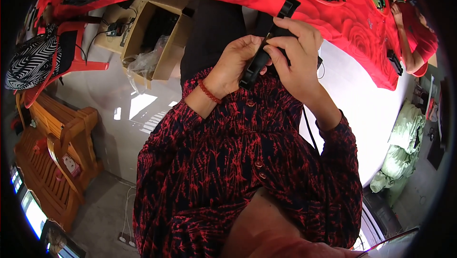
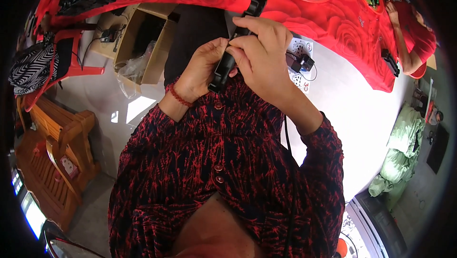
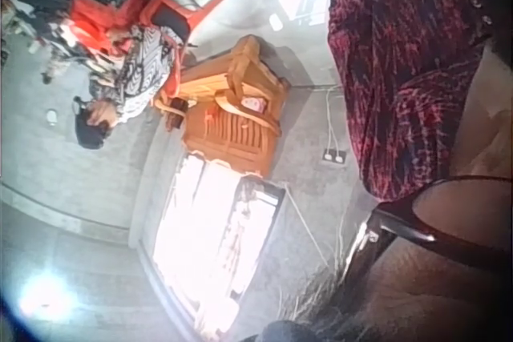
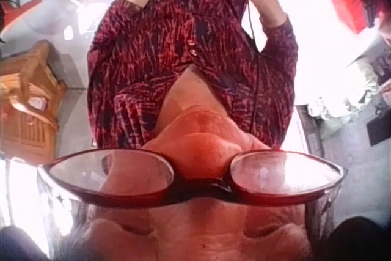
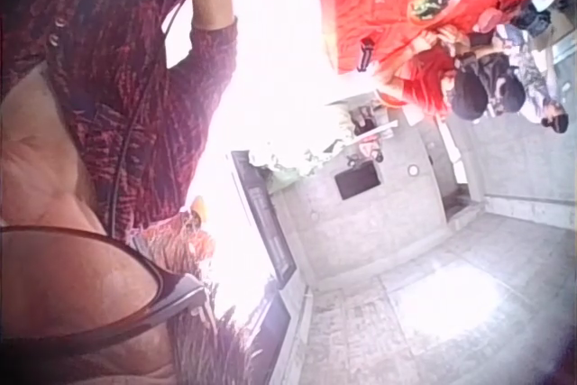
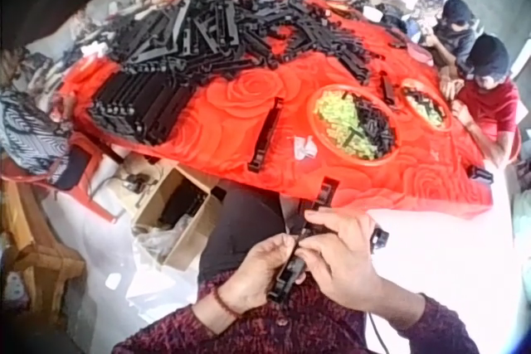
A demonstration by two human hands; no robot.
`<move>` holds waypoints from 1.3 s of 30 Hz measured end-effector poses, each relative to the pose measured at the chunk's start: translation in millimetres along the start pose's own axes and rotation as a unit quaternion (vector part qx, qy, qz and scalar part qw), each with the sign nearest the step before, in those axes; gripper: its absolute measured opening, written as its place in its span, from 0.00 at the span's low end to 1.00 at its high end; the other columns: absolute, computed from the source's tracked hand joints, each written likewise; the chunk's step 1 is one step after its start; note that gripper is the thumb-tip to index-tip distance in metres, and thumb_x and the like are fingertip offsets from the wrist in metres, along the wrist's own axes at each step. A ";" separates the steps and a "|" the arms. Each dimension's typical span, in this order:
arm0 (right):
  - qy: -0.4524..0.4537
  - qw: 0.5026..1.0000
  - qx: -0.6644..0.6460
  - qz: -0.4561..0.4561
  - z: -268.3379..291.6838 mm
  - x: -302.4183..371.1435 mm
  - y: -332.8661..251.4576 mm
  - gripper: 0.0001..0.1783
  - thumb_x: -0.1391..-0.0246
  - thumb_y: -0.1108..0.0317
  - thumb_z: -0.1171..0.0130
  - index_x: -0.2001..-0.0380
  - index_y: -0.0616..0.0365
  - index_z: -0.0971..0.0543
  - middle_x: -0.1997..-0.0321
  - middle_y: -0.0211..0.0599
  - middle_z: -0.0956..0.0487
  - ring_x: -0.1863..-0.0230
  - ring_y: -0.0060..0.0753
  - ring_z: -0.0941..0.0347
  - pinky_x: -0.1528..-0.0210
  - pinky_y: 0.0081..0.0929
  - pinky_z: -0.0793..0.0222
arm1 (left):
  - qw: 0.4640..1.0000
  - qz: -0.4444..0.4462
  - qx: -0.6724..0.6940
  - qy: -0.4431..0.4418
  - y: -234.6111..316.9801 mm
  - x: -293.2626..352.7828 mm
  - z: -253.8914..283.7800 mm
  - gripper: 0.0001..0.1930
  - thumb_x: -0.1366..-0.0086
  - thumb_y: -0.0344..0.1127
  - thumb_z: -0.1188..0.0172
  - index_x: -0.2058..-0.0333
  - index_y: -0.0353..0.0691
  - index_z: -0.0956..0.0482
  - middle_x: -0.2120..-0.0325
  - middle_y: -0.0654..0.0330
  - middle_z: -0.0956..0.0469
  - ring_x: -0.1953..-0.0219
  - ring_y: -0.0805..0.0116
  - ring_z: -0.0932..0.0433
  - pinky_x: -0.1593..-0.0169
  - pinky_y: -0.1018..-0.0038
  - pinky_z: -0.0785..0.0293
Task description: The person assembles black plastic parts by hand, holding and turning each piece while inserting and pressing smaller components into place.
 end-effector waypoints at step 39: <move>-0.161 0.983 0.073 0.037 6.5 -31.4 7.9 0.07 0.50 0.65 0.34 0.71 0.56 0.18 0.46 0.30 0.24 0.39 0.38 0.34 0.31 0.49 0.53 | 0.989 -0.085 -0.110 0.055 22.2 3.5 -15.4 0.18 0.25 0.45 0.52 0.55 0.33 0.28 0.72 0.58 0.24 0.75 0.73 0.25 0.69 0.77 0.27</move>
Point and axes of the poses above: each hand's wrist, its own x-axis away from the middle knuckle, its own z-axis out of the back of the hand, y = z × x, the point moved 3 cm from there along -x, towards the middle knuckle
